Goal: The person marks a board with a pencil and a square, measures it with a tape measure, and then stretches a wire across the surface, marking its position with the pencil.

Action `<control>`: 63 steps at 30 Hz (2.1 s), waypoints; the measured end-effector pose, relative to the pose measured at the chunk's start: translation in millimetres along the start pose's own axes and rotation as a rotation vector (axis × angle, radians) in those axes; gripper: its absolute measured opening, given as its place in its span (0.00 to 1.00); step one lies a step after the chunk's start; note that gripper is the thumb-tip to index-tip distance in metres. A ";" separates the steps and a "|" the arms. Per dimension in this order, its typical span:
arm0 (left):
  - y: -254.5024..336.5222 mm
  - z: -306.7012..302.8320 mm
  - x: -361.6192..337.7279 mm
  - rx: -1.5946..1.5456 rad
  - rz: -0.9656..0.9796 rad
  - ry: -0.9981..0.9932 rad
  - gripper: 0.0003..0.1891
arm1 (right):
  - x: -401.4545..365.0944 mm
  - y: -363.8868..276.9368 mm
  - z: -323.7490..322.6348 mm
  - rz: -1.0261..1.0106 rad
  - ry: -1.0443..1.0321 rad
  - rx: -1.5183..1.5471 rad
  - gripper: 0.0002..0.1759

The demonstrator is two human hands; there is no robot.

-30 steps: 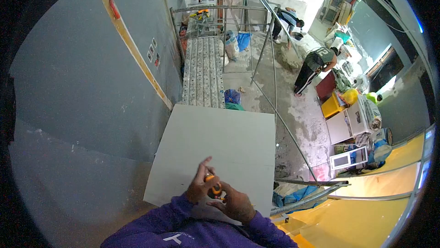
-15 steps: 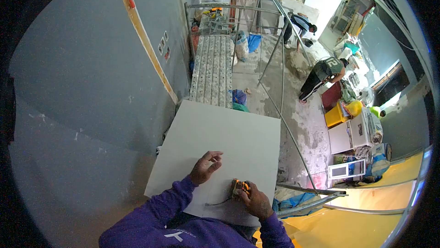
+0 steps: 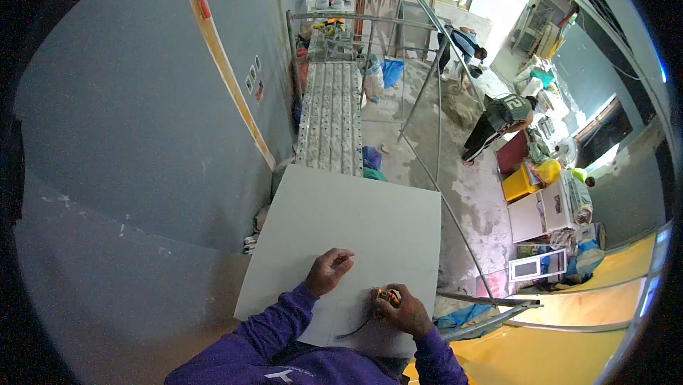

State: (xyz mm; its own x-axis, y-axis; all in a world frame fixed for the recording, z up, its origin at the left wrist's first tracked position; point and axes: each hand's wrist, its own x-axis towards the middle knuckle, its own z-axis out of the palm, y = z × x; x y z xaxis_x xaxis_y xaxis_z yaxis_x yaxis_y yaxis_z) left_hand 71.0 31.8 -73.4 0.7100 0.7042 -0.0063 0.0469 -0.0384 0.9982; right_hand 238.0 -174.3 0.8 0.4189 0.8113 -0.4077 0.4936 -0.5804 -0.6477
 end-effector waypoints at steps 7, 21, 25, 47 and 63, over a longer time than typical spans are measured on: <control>-2.7 -1.9 1.3 0.038 -0.019 0.008 0.16 | 4.8 3.6 5.0 -0.047 0.025 -0.003 0.30; -5.4 -1.9 2.4 0.101 -0.020 -0.008 0.16 | 8.6 -2.9 5.1 0.050 0.018 -0.018 0.30; -30.6 -33.8 34.5 -0.374 -0.073 0.049 0.21 | 3.8 3.7 17.2 -0.039 0.098 -0.105 0.30; -40.0 -63.1 132.3 -0.229 0.030 0.151 0.22 | -3.9 1.2 11.3 0.033 0.051 -0.096 0.34; -34.1 -57.1 71.7 -0.406 0.027 0.312 0.15 | 13.9 39.1 30.4 -0.168 0.007 -0.201 0.33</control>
State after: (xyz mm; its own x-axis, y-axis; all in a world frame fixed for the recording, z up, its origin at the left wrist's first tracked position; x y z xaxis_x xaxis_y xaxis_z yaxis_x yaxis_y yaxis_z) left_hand 80.2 124.1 -104.4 0.4607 0.8872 -0.0240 -0.2890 0.1755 0.9411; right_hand 239.9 -183.5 -49.7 0.3237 0.8973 -0.3002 0.6980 -0.4407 -0.5645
